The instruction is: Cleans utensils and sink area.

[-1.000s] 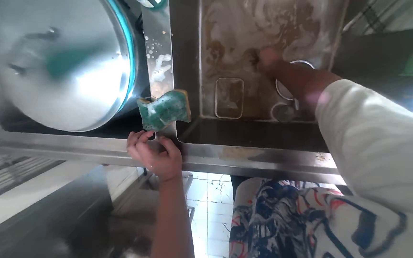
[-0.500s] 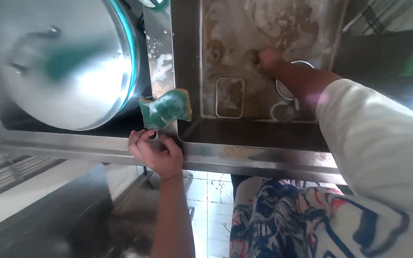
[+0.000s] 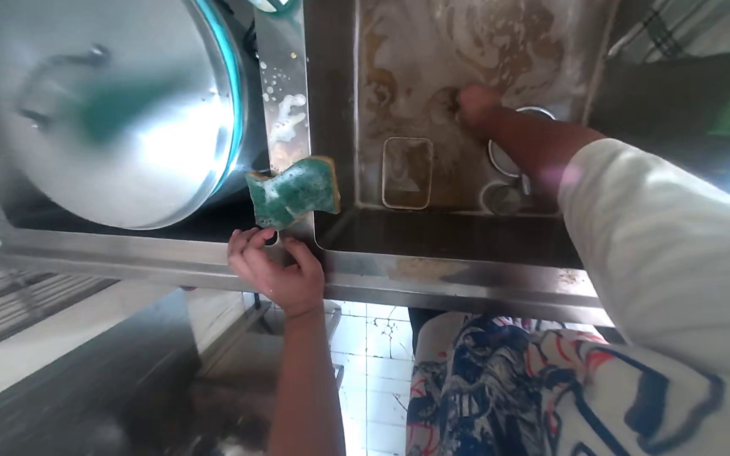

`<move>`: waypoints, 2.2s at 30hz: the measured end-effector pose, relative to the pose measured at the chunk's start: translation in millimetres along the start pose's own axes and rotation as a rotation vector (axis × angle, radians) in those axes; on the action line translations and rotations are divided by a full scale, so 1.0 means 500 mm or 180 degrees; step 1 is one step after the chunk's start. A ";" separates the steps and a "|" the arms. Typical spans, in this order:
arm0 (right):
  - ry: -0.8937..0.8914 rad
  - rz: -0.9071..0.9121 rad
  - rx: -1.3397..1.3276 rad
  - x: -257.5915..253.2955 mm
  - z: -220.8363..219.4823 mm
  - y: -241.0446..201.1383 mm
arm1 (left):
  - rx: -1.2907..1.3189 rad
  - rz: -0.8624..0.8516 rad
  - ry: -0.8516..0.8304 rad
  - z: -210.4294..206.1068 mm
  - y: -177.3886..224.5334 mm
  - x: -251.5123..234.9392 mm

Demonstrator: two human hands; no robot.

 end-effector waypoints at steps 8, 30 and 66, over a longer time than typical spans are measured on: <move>0.0037 0.0120 0.0002 -0.017 -0.012 -0.005 | -0.0047 -0.0023 0.0000 -0.001 -0.003 0.002; 0.0008 0.0269 -0.0082 -0.007 -0.001 -0.011 | -0.0018 -0.0024 -0.0002 0.000 0.002 -0.003; 0.0181 0.0160 0.0028 -0.024 -0.012 -0.006 | 0.0013 -0.0042 0.0013 0.001 0.004 0.000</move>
Point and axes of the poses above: each hand's wrist, its own x-axis away from the middle knuckle, its own z-axis out of the back of the hand, y = z × x, the point moved 10 cm from there along -x, towards the middle knuckle, and after that the axes turned 11 degrees about -z, right-handed, at the moved point
